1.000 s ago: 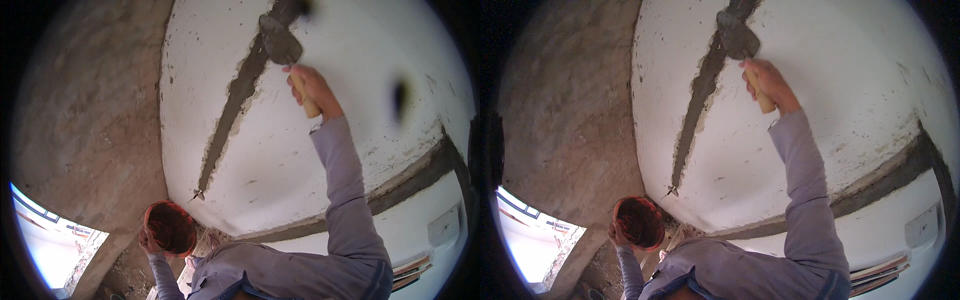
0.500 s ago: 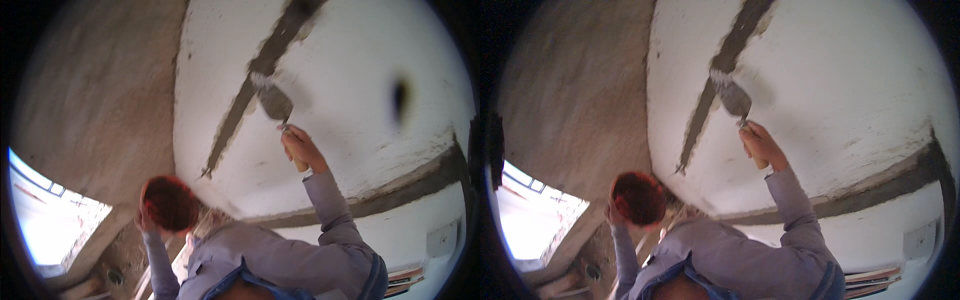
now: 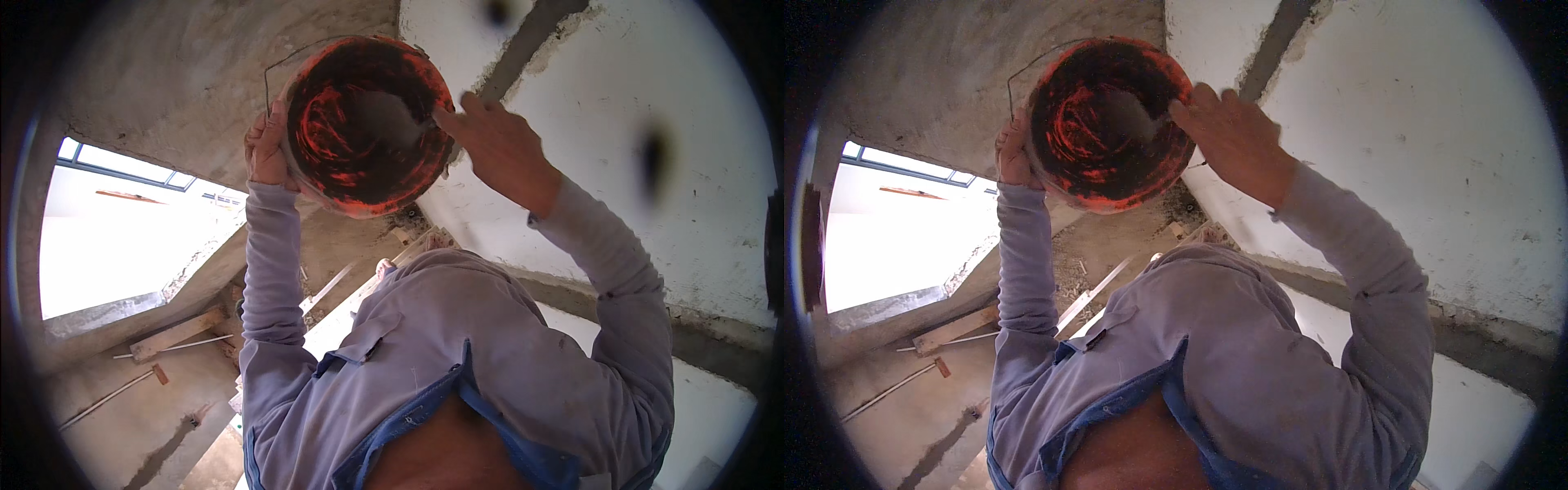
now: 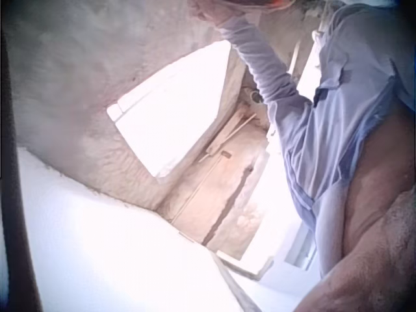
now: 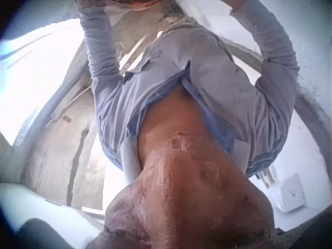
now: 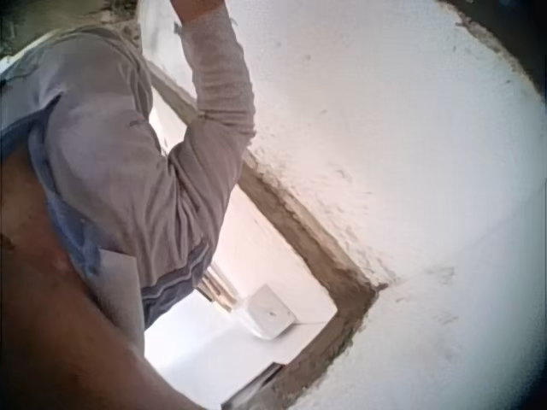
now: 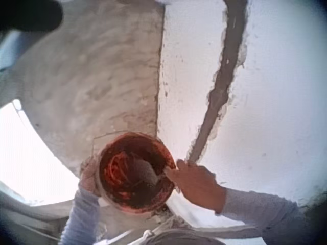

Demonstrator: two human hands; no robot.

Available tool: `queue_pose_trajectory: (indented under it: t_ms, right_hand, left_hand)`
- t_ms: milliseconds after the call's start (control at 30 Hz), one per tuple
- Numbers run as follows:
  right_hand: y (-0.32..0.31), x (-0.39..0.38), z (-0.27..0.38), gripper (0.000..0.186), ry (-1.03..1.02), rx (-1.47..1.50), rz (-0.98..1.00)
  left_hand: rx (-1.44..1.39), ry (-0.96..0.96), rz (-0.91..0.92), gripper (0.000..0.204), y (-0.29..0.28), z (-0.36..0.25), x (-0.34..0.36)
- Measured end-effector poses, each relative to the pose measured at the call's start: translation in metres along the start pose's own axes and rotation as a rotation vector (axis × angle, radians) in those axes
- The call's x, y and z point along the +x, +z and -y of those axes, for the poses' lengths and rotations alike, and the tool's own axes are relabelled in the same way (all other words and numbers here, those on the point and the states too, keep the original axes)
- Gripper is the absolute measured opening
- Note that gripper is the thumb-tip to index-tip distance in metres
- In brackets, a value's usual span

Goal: The person applies plaster to a channel in a wall using a trowel, scooping material from a bucket and smoothing it into the gap.

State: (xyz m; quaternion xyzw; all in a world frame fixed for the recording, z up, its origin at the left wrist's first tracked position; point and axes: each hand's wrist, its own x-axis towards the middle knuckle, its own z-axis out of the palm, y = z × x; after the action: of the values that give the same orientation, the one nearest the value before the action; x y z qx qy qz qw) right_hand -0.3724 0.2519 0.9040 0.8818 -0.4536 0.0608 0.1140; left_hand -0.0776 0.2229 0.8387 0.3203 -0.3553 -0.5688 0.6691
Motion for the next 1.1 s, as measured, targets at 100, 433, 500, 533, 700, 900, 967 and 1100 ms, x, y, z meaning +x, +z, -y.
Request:
queue_pose_trajectory:
  t_ms: [100,433,500,533,700,900,967,1100]
  right_hand:
    - [0.012,0.024,-0.002,0.032,-0.101,-0.188,-0.207]
    - [-0.003,0.009,0.024,0.036,-0.329,-0.168,0.023]
    - [-0.012,0.007,0.018,0.040,-0.286,-0.157,0.083]
    - [-0.013,0.007,0.012,0.041,-0.261,-0.178,0.034]
    - [-0.016,0.036,0.002,0.026,-0.166,-0.192,-0.113]
    - [0.007,0.042,0.025,0.022,-0.203,-0.374,-0.268]
    - [-0.001,0.033,0.027,0.021,-0.299,-0.299,-0.179]
    - [-0.014,0.031,0.027,0.021,-0.317,-0.377,-0.109]
  left_hand:
    - [-0.028,-0.074,0.056,0.032,0.015,-0.007,0.001]
    - [0.020,0.002,-0.030,0.029,0.000,-0.028,-0.013]
    - [0.084,0.031,-0.046,0.027,0.013,-0.033,-0.019]
    - [0.077,0.055,-0.044,0.026,0.019,-0.035,-0.021]
    - [0.188,0.156,-0.126,0.023,0.022,-0.041,-0.028]
    - [0.155,0.207,-0.102,0.021,0.027,-0.041,-0.030]
    - [0.169,0.179,-0.101,0.027,0.018,-0.048,-0.035]
    - [0.225,0.261,-0.084,0.029,0.013,-0.053,-0.036]
